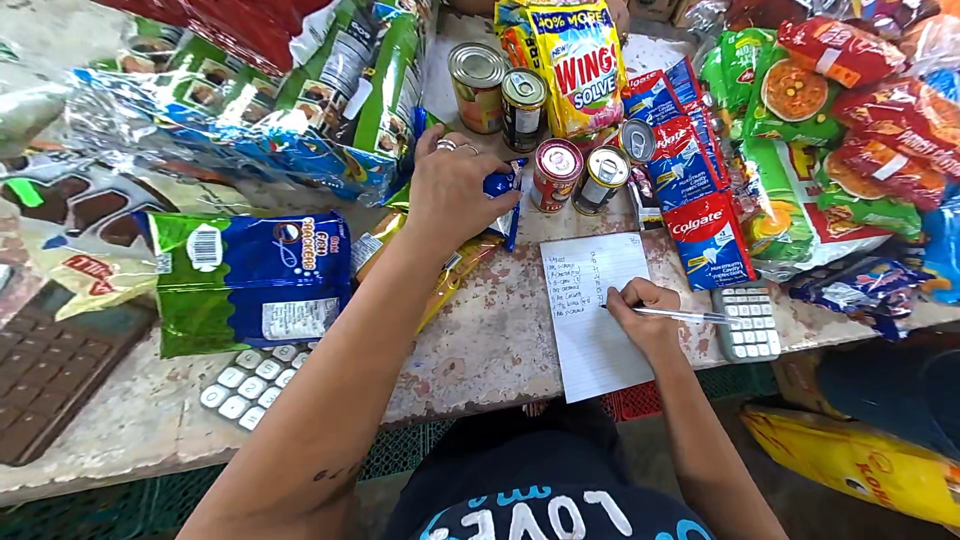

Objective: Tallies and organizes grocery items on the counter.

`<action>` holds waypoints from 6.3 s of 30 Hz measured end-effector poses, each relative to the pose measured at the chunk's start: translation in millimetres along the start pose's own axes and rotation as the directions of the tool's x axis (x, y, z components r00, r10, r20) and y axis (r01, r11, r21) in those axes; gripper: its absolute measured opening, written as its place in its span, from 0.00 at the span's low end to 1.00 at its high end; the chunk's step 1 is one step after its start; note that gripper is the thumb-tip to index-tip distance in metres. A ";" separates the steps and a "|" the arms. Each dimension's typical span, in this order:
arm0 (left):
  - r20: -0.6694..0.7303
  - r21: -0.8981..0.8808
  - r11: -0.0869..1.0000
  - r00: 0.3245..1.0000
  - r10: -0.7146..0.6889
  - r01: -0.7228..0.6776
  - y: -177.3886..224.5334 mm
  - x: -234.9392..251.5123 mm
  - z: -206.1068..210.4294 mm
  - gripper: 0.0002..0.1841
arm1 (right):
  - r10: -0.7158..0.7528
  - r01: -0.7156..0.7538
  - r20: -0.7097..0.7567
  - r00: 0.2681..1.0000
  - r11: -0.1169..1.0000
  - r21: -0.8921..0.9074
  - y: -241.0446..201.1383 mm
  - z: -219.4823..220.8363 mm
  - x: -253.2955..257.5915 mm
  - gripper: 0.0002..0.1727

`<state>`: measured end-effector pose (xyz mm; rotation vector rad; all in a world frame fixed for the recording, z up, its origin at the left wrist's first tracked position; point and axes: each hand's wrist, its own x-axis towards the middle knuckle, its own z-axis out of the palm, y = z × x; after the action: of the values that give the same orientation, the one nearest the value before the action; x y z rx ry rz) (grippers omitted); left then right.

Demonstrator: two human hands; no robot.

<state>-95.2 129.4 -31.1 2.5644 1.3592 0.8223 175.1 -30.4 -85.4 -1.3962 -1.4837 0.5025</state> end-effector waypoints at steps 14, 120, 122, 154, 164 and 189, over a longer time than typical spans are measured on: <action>0.000 0.011 1.000 1.000 -0.019 0.019 -0.2 1.9 0.9 0.18 | -0.001 0.000 -0.053 0.999 1.000 -0.021 25.6 -5.7 7.9 0.21; -0.108 -0.211 0.665 0.659 -0.744 0.716 -161.6 127.8 -192.8 0.40 | 0.360 -0.452 0.453 0.816 0.885 0.110 -155.5 174.8 307.0 0.18; -0.023 -0.214 0.610 0.621 -0.784 0.763 -172.8 145.5 -189.4 0.45 | 0.489 -0.550 0.372 0.789 0.832 0.073 -128.6 202.1 327.8 0.14; 0.403 -0.881 -0.052 0.688 -0.603 0.470 -250.7 53.6 -195.7 0.23 | 0.167 -0.162 -0.071 0.983 0.984 0.070 -277.0 135.6 301.9 0.23; 0.381 -0.474 0.564 0.735 -0.560 0.676 -203.4 53.5 -161.4 0.25 | 0.177 0.047 -0.399 0.900 0.869 0.492 -318.7 -46.4 278.7 0.08; 0.197 -0.491 0.861 0.947 0.254 -0.129 272.9 250.2 -14.0 0.48 | 0.235 -0.348 -0.397 0.887 0.907 -0.239 -165.4 -472.1 316.2 0.20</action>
<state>208.4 166.4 177.9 2.3287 0.7198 0.7088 545.0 66.4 366.1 -1.8648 -1.0814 0.1847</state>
